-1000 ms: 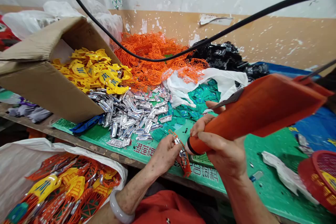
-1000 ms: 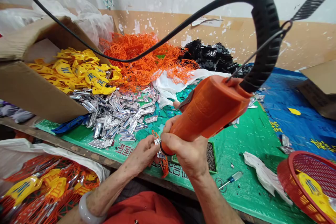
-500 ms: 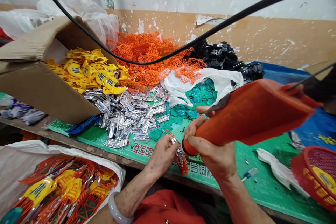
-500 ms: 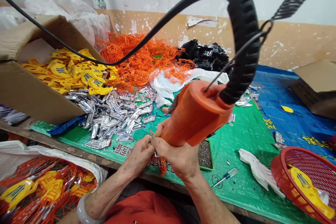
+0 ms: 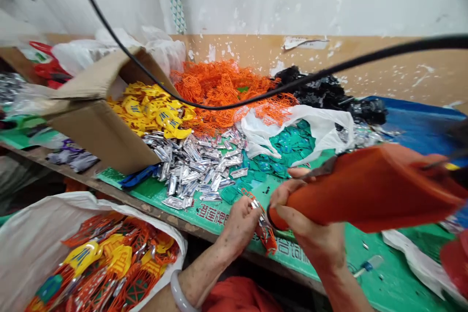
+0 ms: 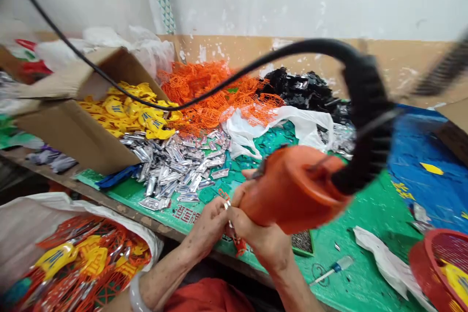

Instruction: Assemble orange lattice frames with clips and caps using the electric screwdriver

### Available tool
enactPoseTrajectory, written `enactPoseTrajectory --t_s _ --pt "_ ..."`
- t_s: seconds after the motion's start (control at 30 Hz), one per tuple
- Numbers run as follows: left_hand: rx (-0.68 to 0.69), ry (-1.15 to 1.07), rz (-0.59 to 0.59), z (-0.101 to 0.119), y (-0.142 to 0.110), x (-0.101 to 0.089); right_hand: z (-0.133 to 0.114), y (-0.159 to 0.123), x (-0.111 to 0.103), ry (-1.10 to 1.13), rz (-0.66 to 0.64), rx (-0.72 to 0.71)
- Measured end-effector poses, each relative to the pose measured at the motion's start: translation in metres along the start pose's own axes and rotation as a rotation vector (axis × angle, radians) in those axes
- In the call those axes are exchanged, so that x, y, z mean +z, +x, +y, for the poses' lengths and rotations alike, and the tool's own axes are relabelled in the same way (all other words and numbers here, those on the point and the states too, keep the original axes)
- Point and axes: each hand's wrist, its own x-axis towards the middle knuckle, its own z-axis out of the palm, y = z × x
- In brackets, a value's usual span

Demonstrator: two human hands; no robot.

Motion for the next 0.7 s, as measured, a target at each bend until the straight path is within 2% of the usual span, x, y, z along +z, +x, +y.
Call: enactPoseTrajectory --t_s 0.1,0.17,0.27,0.37,0.43,0.5,0.53,0.57,0.63,0.7 --pt "0.025 0.019 -0.006 0.004 -0.005 -0.004 -0.005 0.001 -0.006 0.233 0.018 0.040" --pt "0.040 0.003 -0.056 0.008 -0.009 -0.007 -0.011 0.007 -0.011 0.347 0.092 0.048" --pt "0.051 -0.092 -0.108 0.013 -0.015 -0.011 -0.018 0.020 -0.021 0.326 0.263 0.037" --pt "-0.007 -0.344 -0.136 0.015 -0.021 -0.013 -0.016 0.034 -0.035 0.201 0.408 0.039" --pt "-0.086 -0.542 -0.170 0.014 -0.024 -0.015 -0.010 0.040 -0.046 -0.005 0.514 0.049" --pt "-0.184 -0.666 -0.181 0.010 -0.026 -0.018 -0.003 0.040 -0.056 -0.345 0.622 0.049" --pt "-0.228 -0.705 -0.165 0.008 -0.026 -0.020 0.001 0.038 -0.059 -0.544 0.669 0.002" --pt "-0.265 -0.736 -0.134 0.006 -0.025 -0.022 0.004 0.035 -0.059 -0.735 0.704 -0.083" --pt "-0.306 -0.779 -0.062 0.002 -0.023 -0.025 0.010 0.028 -0.054 -1.010 0.731 -0.360" --pt "-0.306 -0.796 -0.004 -0.001 -0.022 -0.028 0.019 0.024 -0.038 -1.106 0.591 -0.623"
